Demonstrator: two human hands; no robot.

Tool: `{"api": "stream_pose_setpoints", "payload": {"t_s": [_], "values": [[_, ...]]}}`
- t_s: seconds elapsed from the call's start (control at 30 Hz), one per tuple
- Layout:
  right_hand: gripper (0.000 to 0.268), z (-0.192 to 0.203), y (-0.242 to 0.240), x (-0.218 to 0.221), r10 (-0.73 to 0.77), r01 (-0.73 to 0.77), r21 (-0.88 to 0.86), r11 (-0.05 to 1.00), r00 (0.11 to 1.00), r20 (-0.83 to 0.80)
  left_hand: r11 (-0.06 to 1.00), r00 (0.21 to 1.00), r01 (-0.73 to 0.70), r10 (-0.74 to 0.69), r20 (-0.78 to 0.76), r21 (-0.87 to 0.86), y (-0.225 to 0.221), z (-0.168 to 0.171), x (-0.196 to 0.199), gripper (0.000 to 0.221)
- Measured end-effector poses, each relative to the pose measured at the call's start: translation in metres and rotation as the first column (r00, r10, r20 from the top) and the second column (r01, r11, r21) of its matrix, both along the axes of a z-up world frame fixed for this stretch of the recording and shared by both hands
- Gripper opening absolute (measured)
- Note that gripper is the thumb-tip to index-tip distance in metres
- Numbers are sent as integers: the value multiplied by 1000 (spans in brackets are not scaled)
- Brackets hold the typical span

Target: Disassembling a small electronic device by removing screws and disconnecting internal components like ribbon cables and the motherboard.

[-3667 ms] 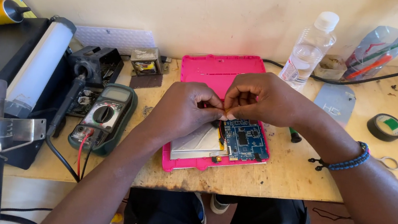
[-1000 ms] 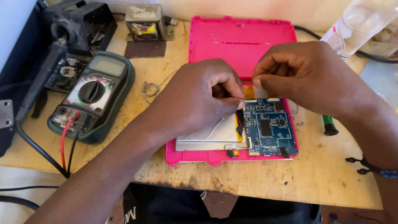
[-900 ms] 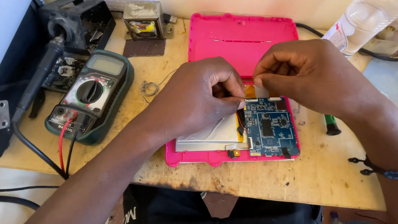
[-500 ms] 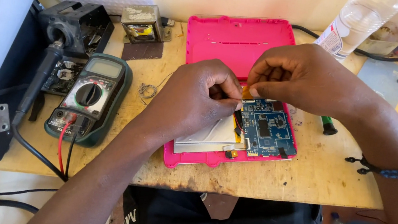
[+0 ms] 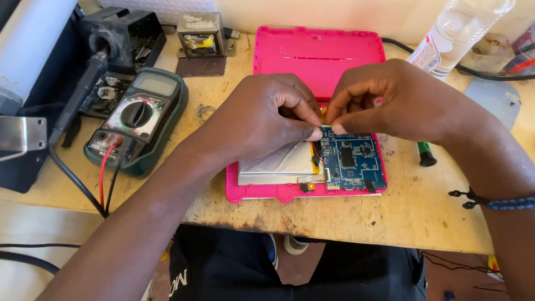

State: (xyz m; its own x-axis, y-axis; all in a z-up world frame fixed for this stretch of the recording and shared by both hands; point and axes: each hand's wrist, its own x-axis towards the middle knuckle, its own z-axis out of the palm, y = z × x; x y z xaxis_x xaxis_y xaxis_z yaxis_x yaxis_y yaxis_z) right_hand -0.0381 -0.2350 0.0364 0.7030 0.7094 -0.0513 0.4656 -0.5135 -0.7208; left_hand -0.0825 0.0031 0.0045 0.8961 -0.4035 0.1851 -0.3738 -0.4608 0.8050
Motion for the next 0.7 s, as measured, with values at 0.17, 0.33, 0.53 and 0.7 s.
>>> {"api": "stream_pose_setpoints", "payload": {"t_s": [0.17,0.33,0.53,0.7], "values": [[10,1,3,-5,59,-59,14,998,998,35,1000,996,27,-28,88,10,1,-4,3,8],[9,-3,5,-8,49,-51,30,998,995,85,999,998,25,-27,48,34,2,-2,0,4],[12,-6,6,-12,27,-34,151,988,999,46,999,994,43,-43,104,1,4,-9,1,15],[12,-10,7,-11,-21,16,142,990,999,34,998,985,59,-54,162,-26,5,-8,0,18]]}}
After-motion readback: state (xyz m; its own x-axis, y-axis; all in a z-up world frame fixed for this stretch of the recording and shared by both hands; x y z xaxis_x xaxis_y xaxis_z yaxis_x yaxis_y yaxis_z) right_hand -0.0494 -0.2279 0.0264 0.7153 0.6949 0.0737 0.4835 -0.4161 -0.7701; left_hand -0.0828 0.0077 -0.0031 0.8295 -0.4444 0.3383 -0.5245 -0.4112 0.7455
